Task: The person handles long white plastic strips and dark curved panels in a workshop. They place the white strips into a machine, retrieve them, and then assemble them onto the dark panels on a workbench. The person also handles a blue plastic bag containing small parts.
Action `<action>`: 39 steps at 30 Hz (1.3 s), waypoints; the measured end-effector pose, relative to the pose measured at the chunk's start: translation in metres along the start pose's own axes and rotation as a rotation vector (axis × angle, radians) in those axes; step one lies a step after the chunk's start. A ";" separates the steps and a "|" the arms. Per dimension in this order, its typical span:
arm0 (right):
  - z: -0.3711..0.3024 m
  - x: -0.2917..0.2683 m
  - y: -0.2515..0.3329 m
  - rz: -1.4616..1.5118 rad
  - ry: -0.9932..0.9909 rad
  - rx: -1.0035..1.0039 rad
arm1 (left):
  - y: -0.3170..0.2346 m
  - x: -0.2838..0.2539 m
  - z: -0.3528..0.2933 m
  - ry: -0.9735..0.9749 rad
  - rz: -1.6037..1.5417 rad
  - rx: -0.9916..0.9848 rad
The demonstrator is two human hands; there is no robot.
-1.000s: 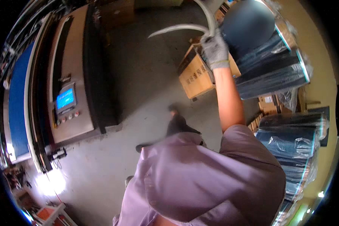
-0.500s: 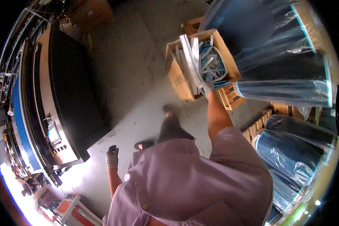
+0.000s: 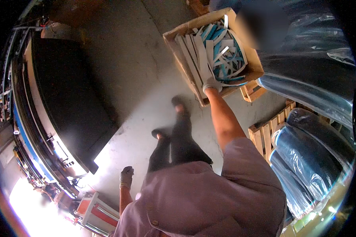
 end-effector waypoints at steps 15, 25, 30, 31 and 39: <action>0.080 0.070 -0.021 -0.053 -0.173 -0.293 | -0.243 0.089 -0.009 0.057 0.077 0.354; 0.120 0.057 0.026 -0.172 0.053 -0.468 | -0.259 0.155 -0.010 0.084 0.414 0.366; 0.186 0.098 0.037 -0.257 0.149 -0.448 | -0.212 0.126 0.015 -0.012 0.346 0.132; 0.192 0.100 0.041 -0.273 0.137 -0.472 | -0.188 0.118 0.030 -0.007 0.292 0.117; 0.176 0.079 0.017 -0.261 0.080 -0.505 | -0.151 0.129 0.052 0.132 0.093 0.185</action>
Point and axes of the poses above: each hand's wrist, its own z-axis towards the middle knuckle, its own x-axis out of the palm, y = z × x, the point moved 6 cm from there along z, towards the middle knuckle, and after that the axes turned 13 degrees about -x, right-handed, at the moved point
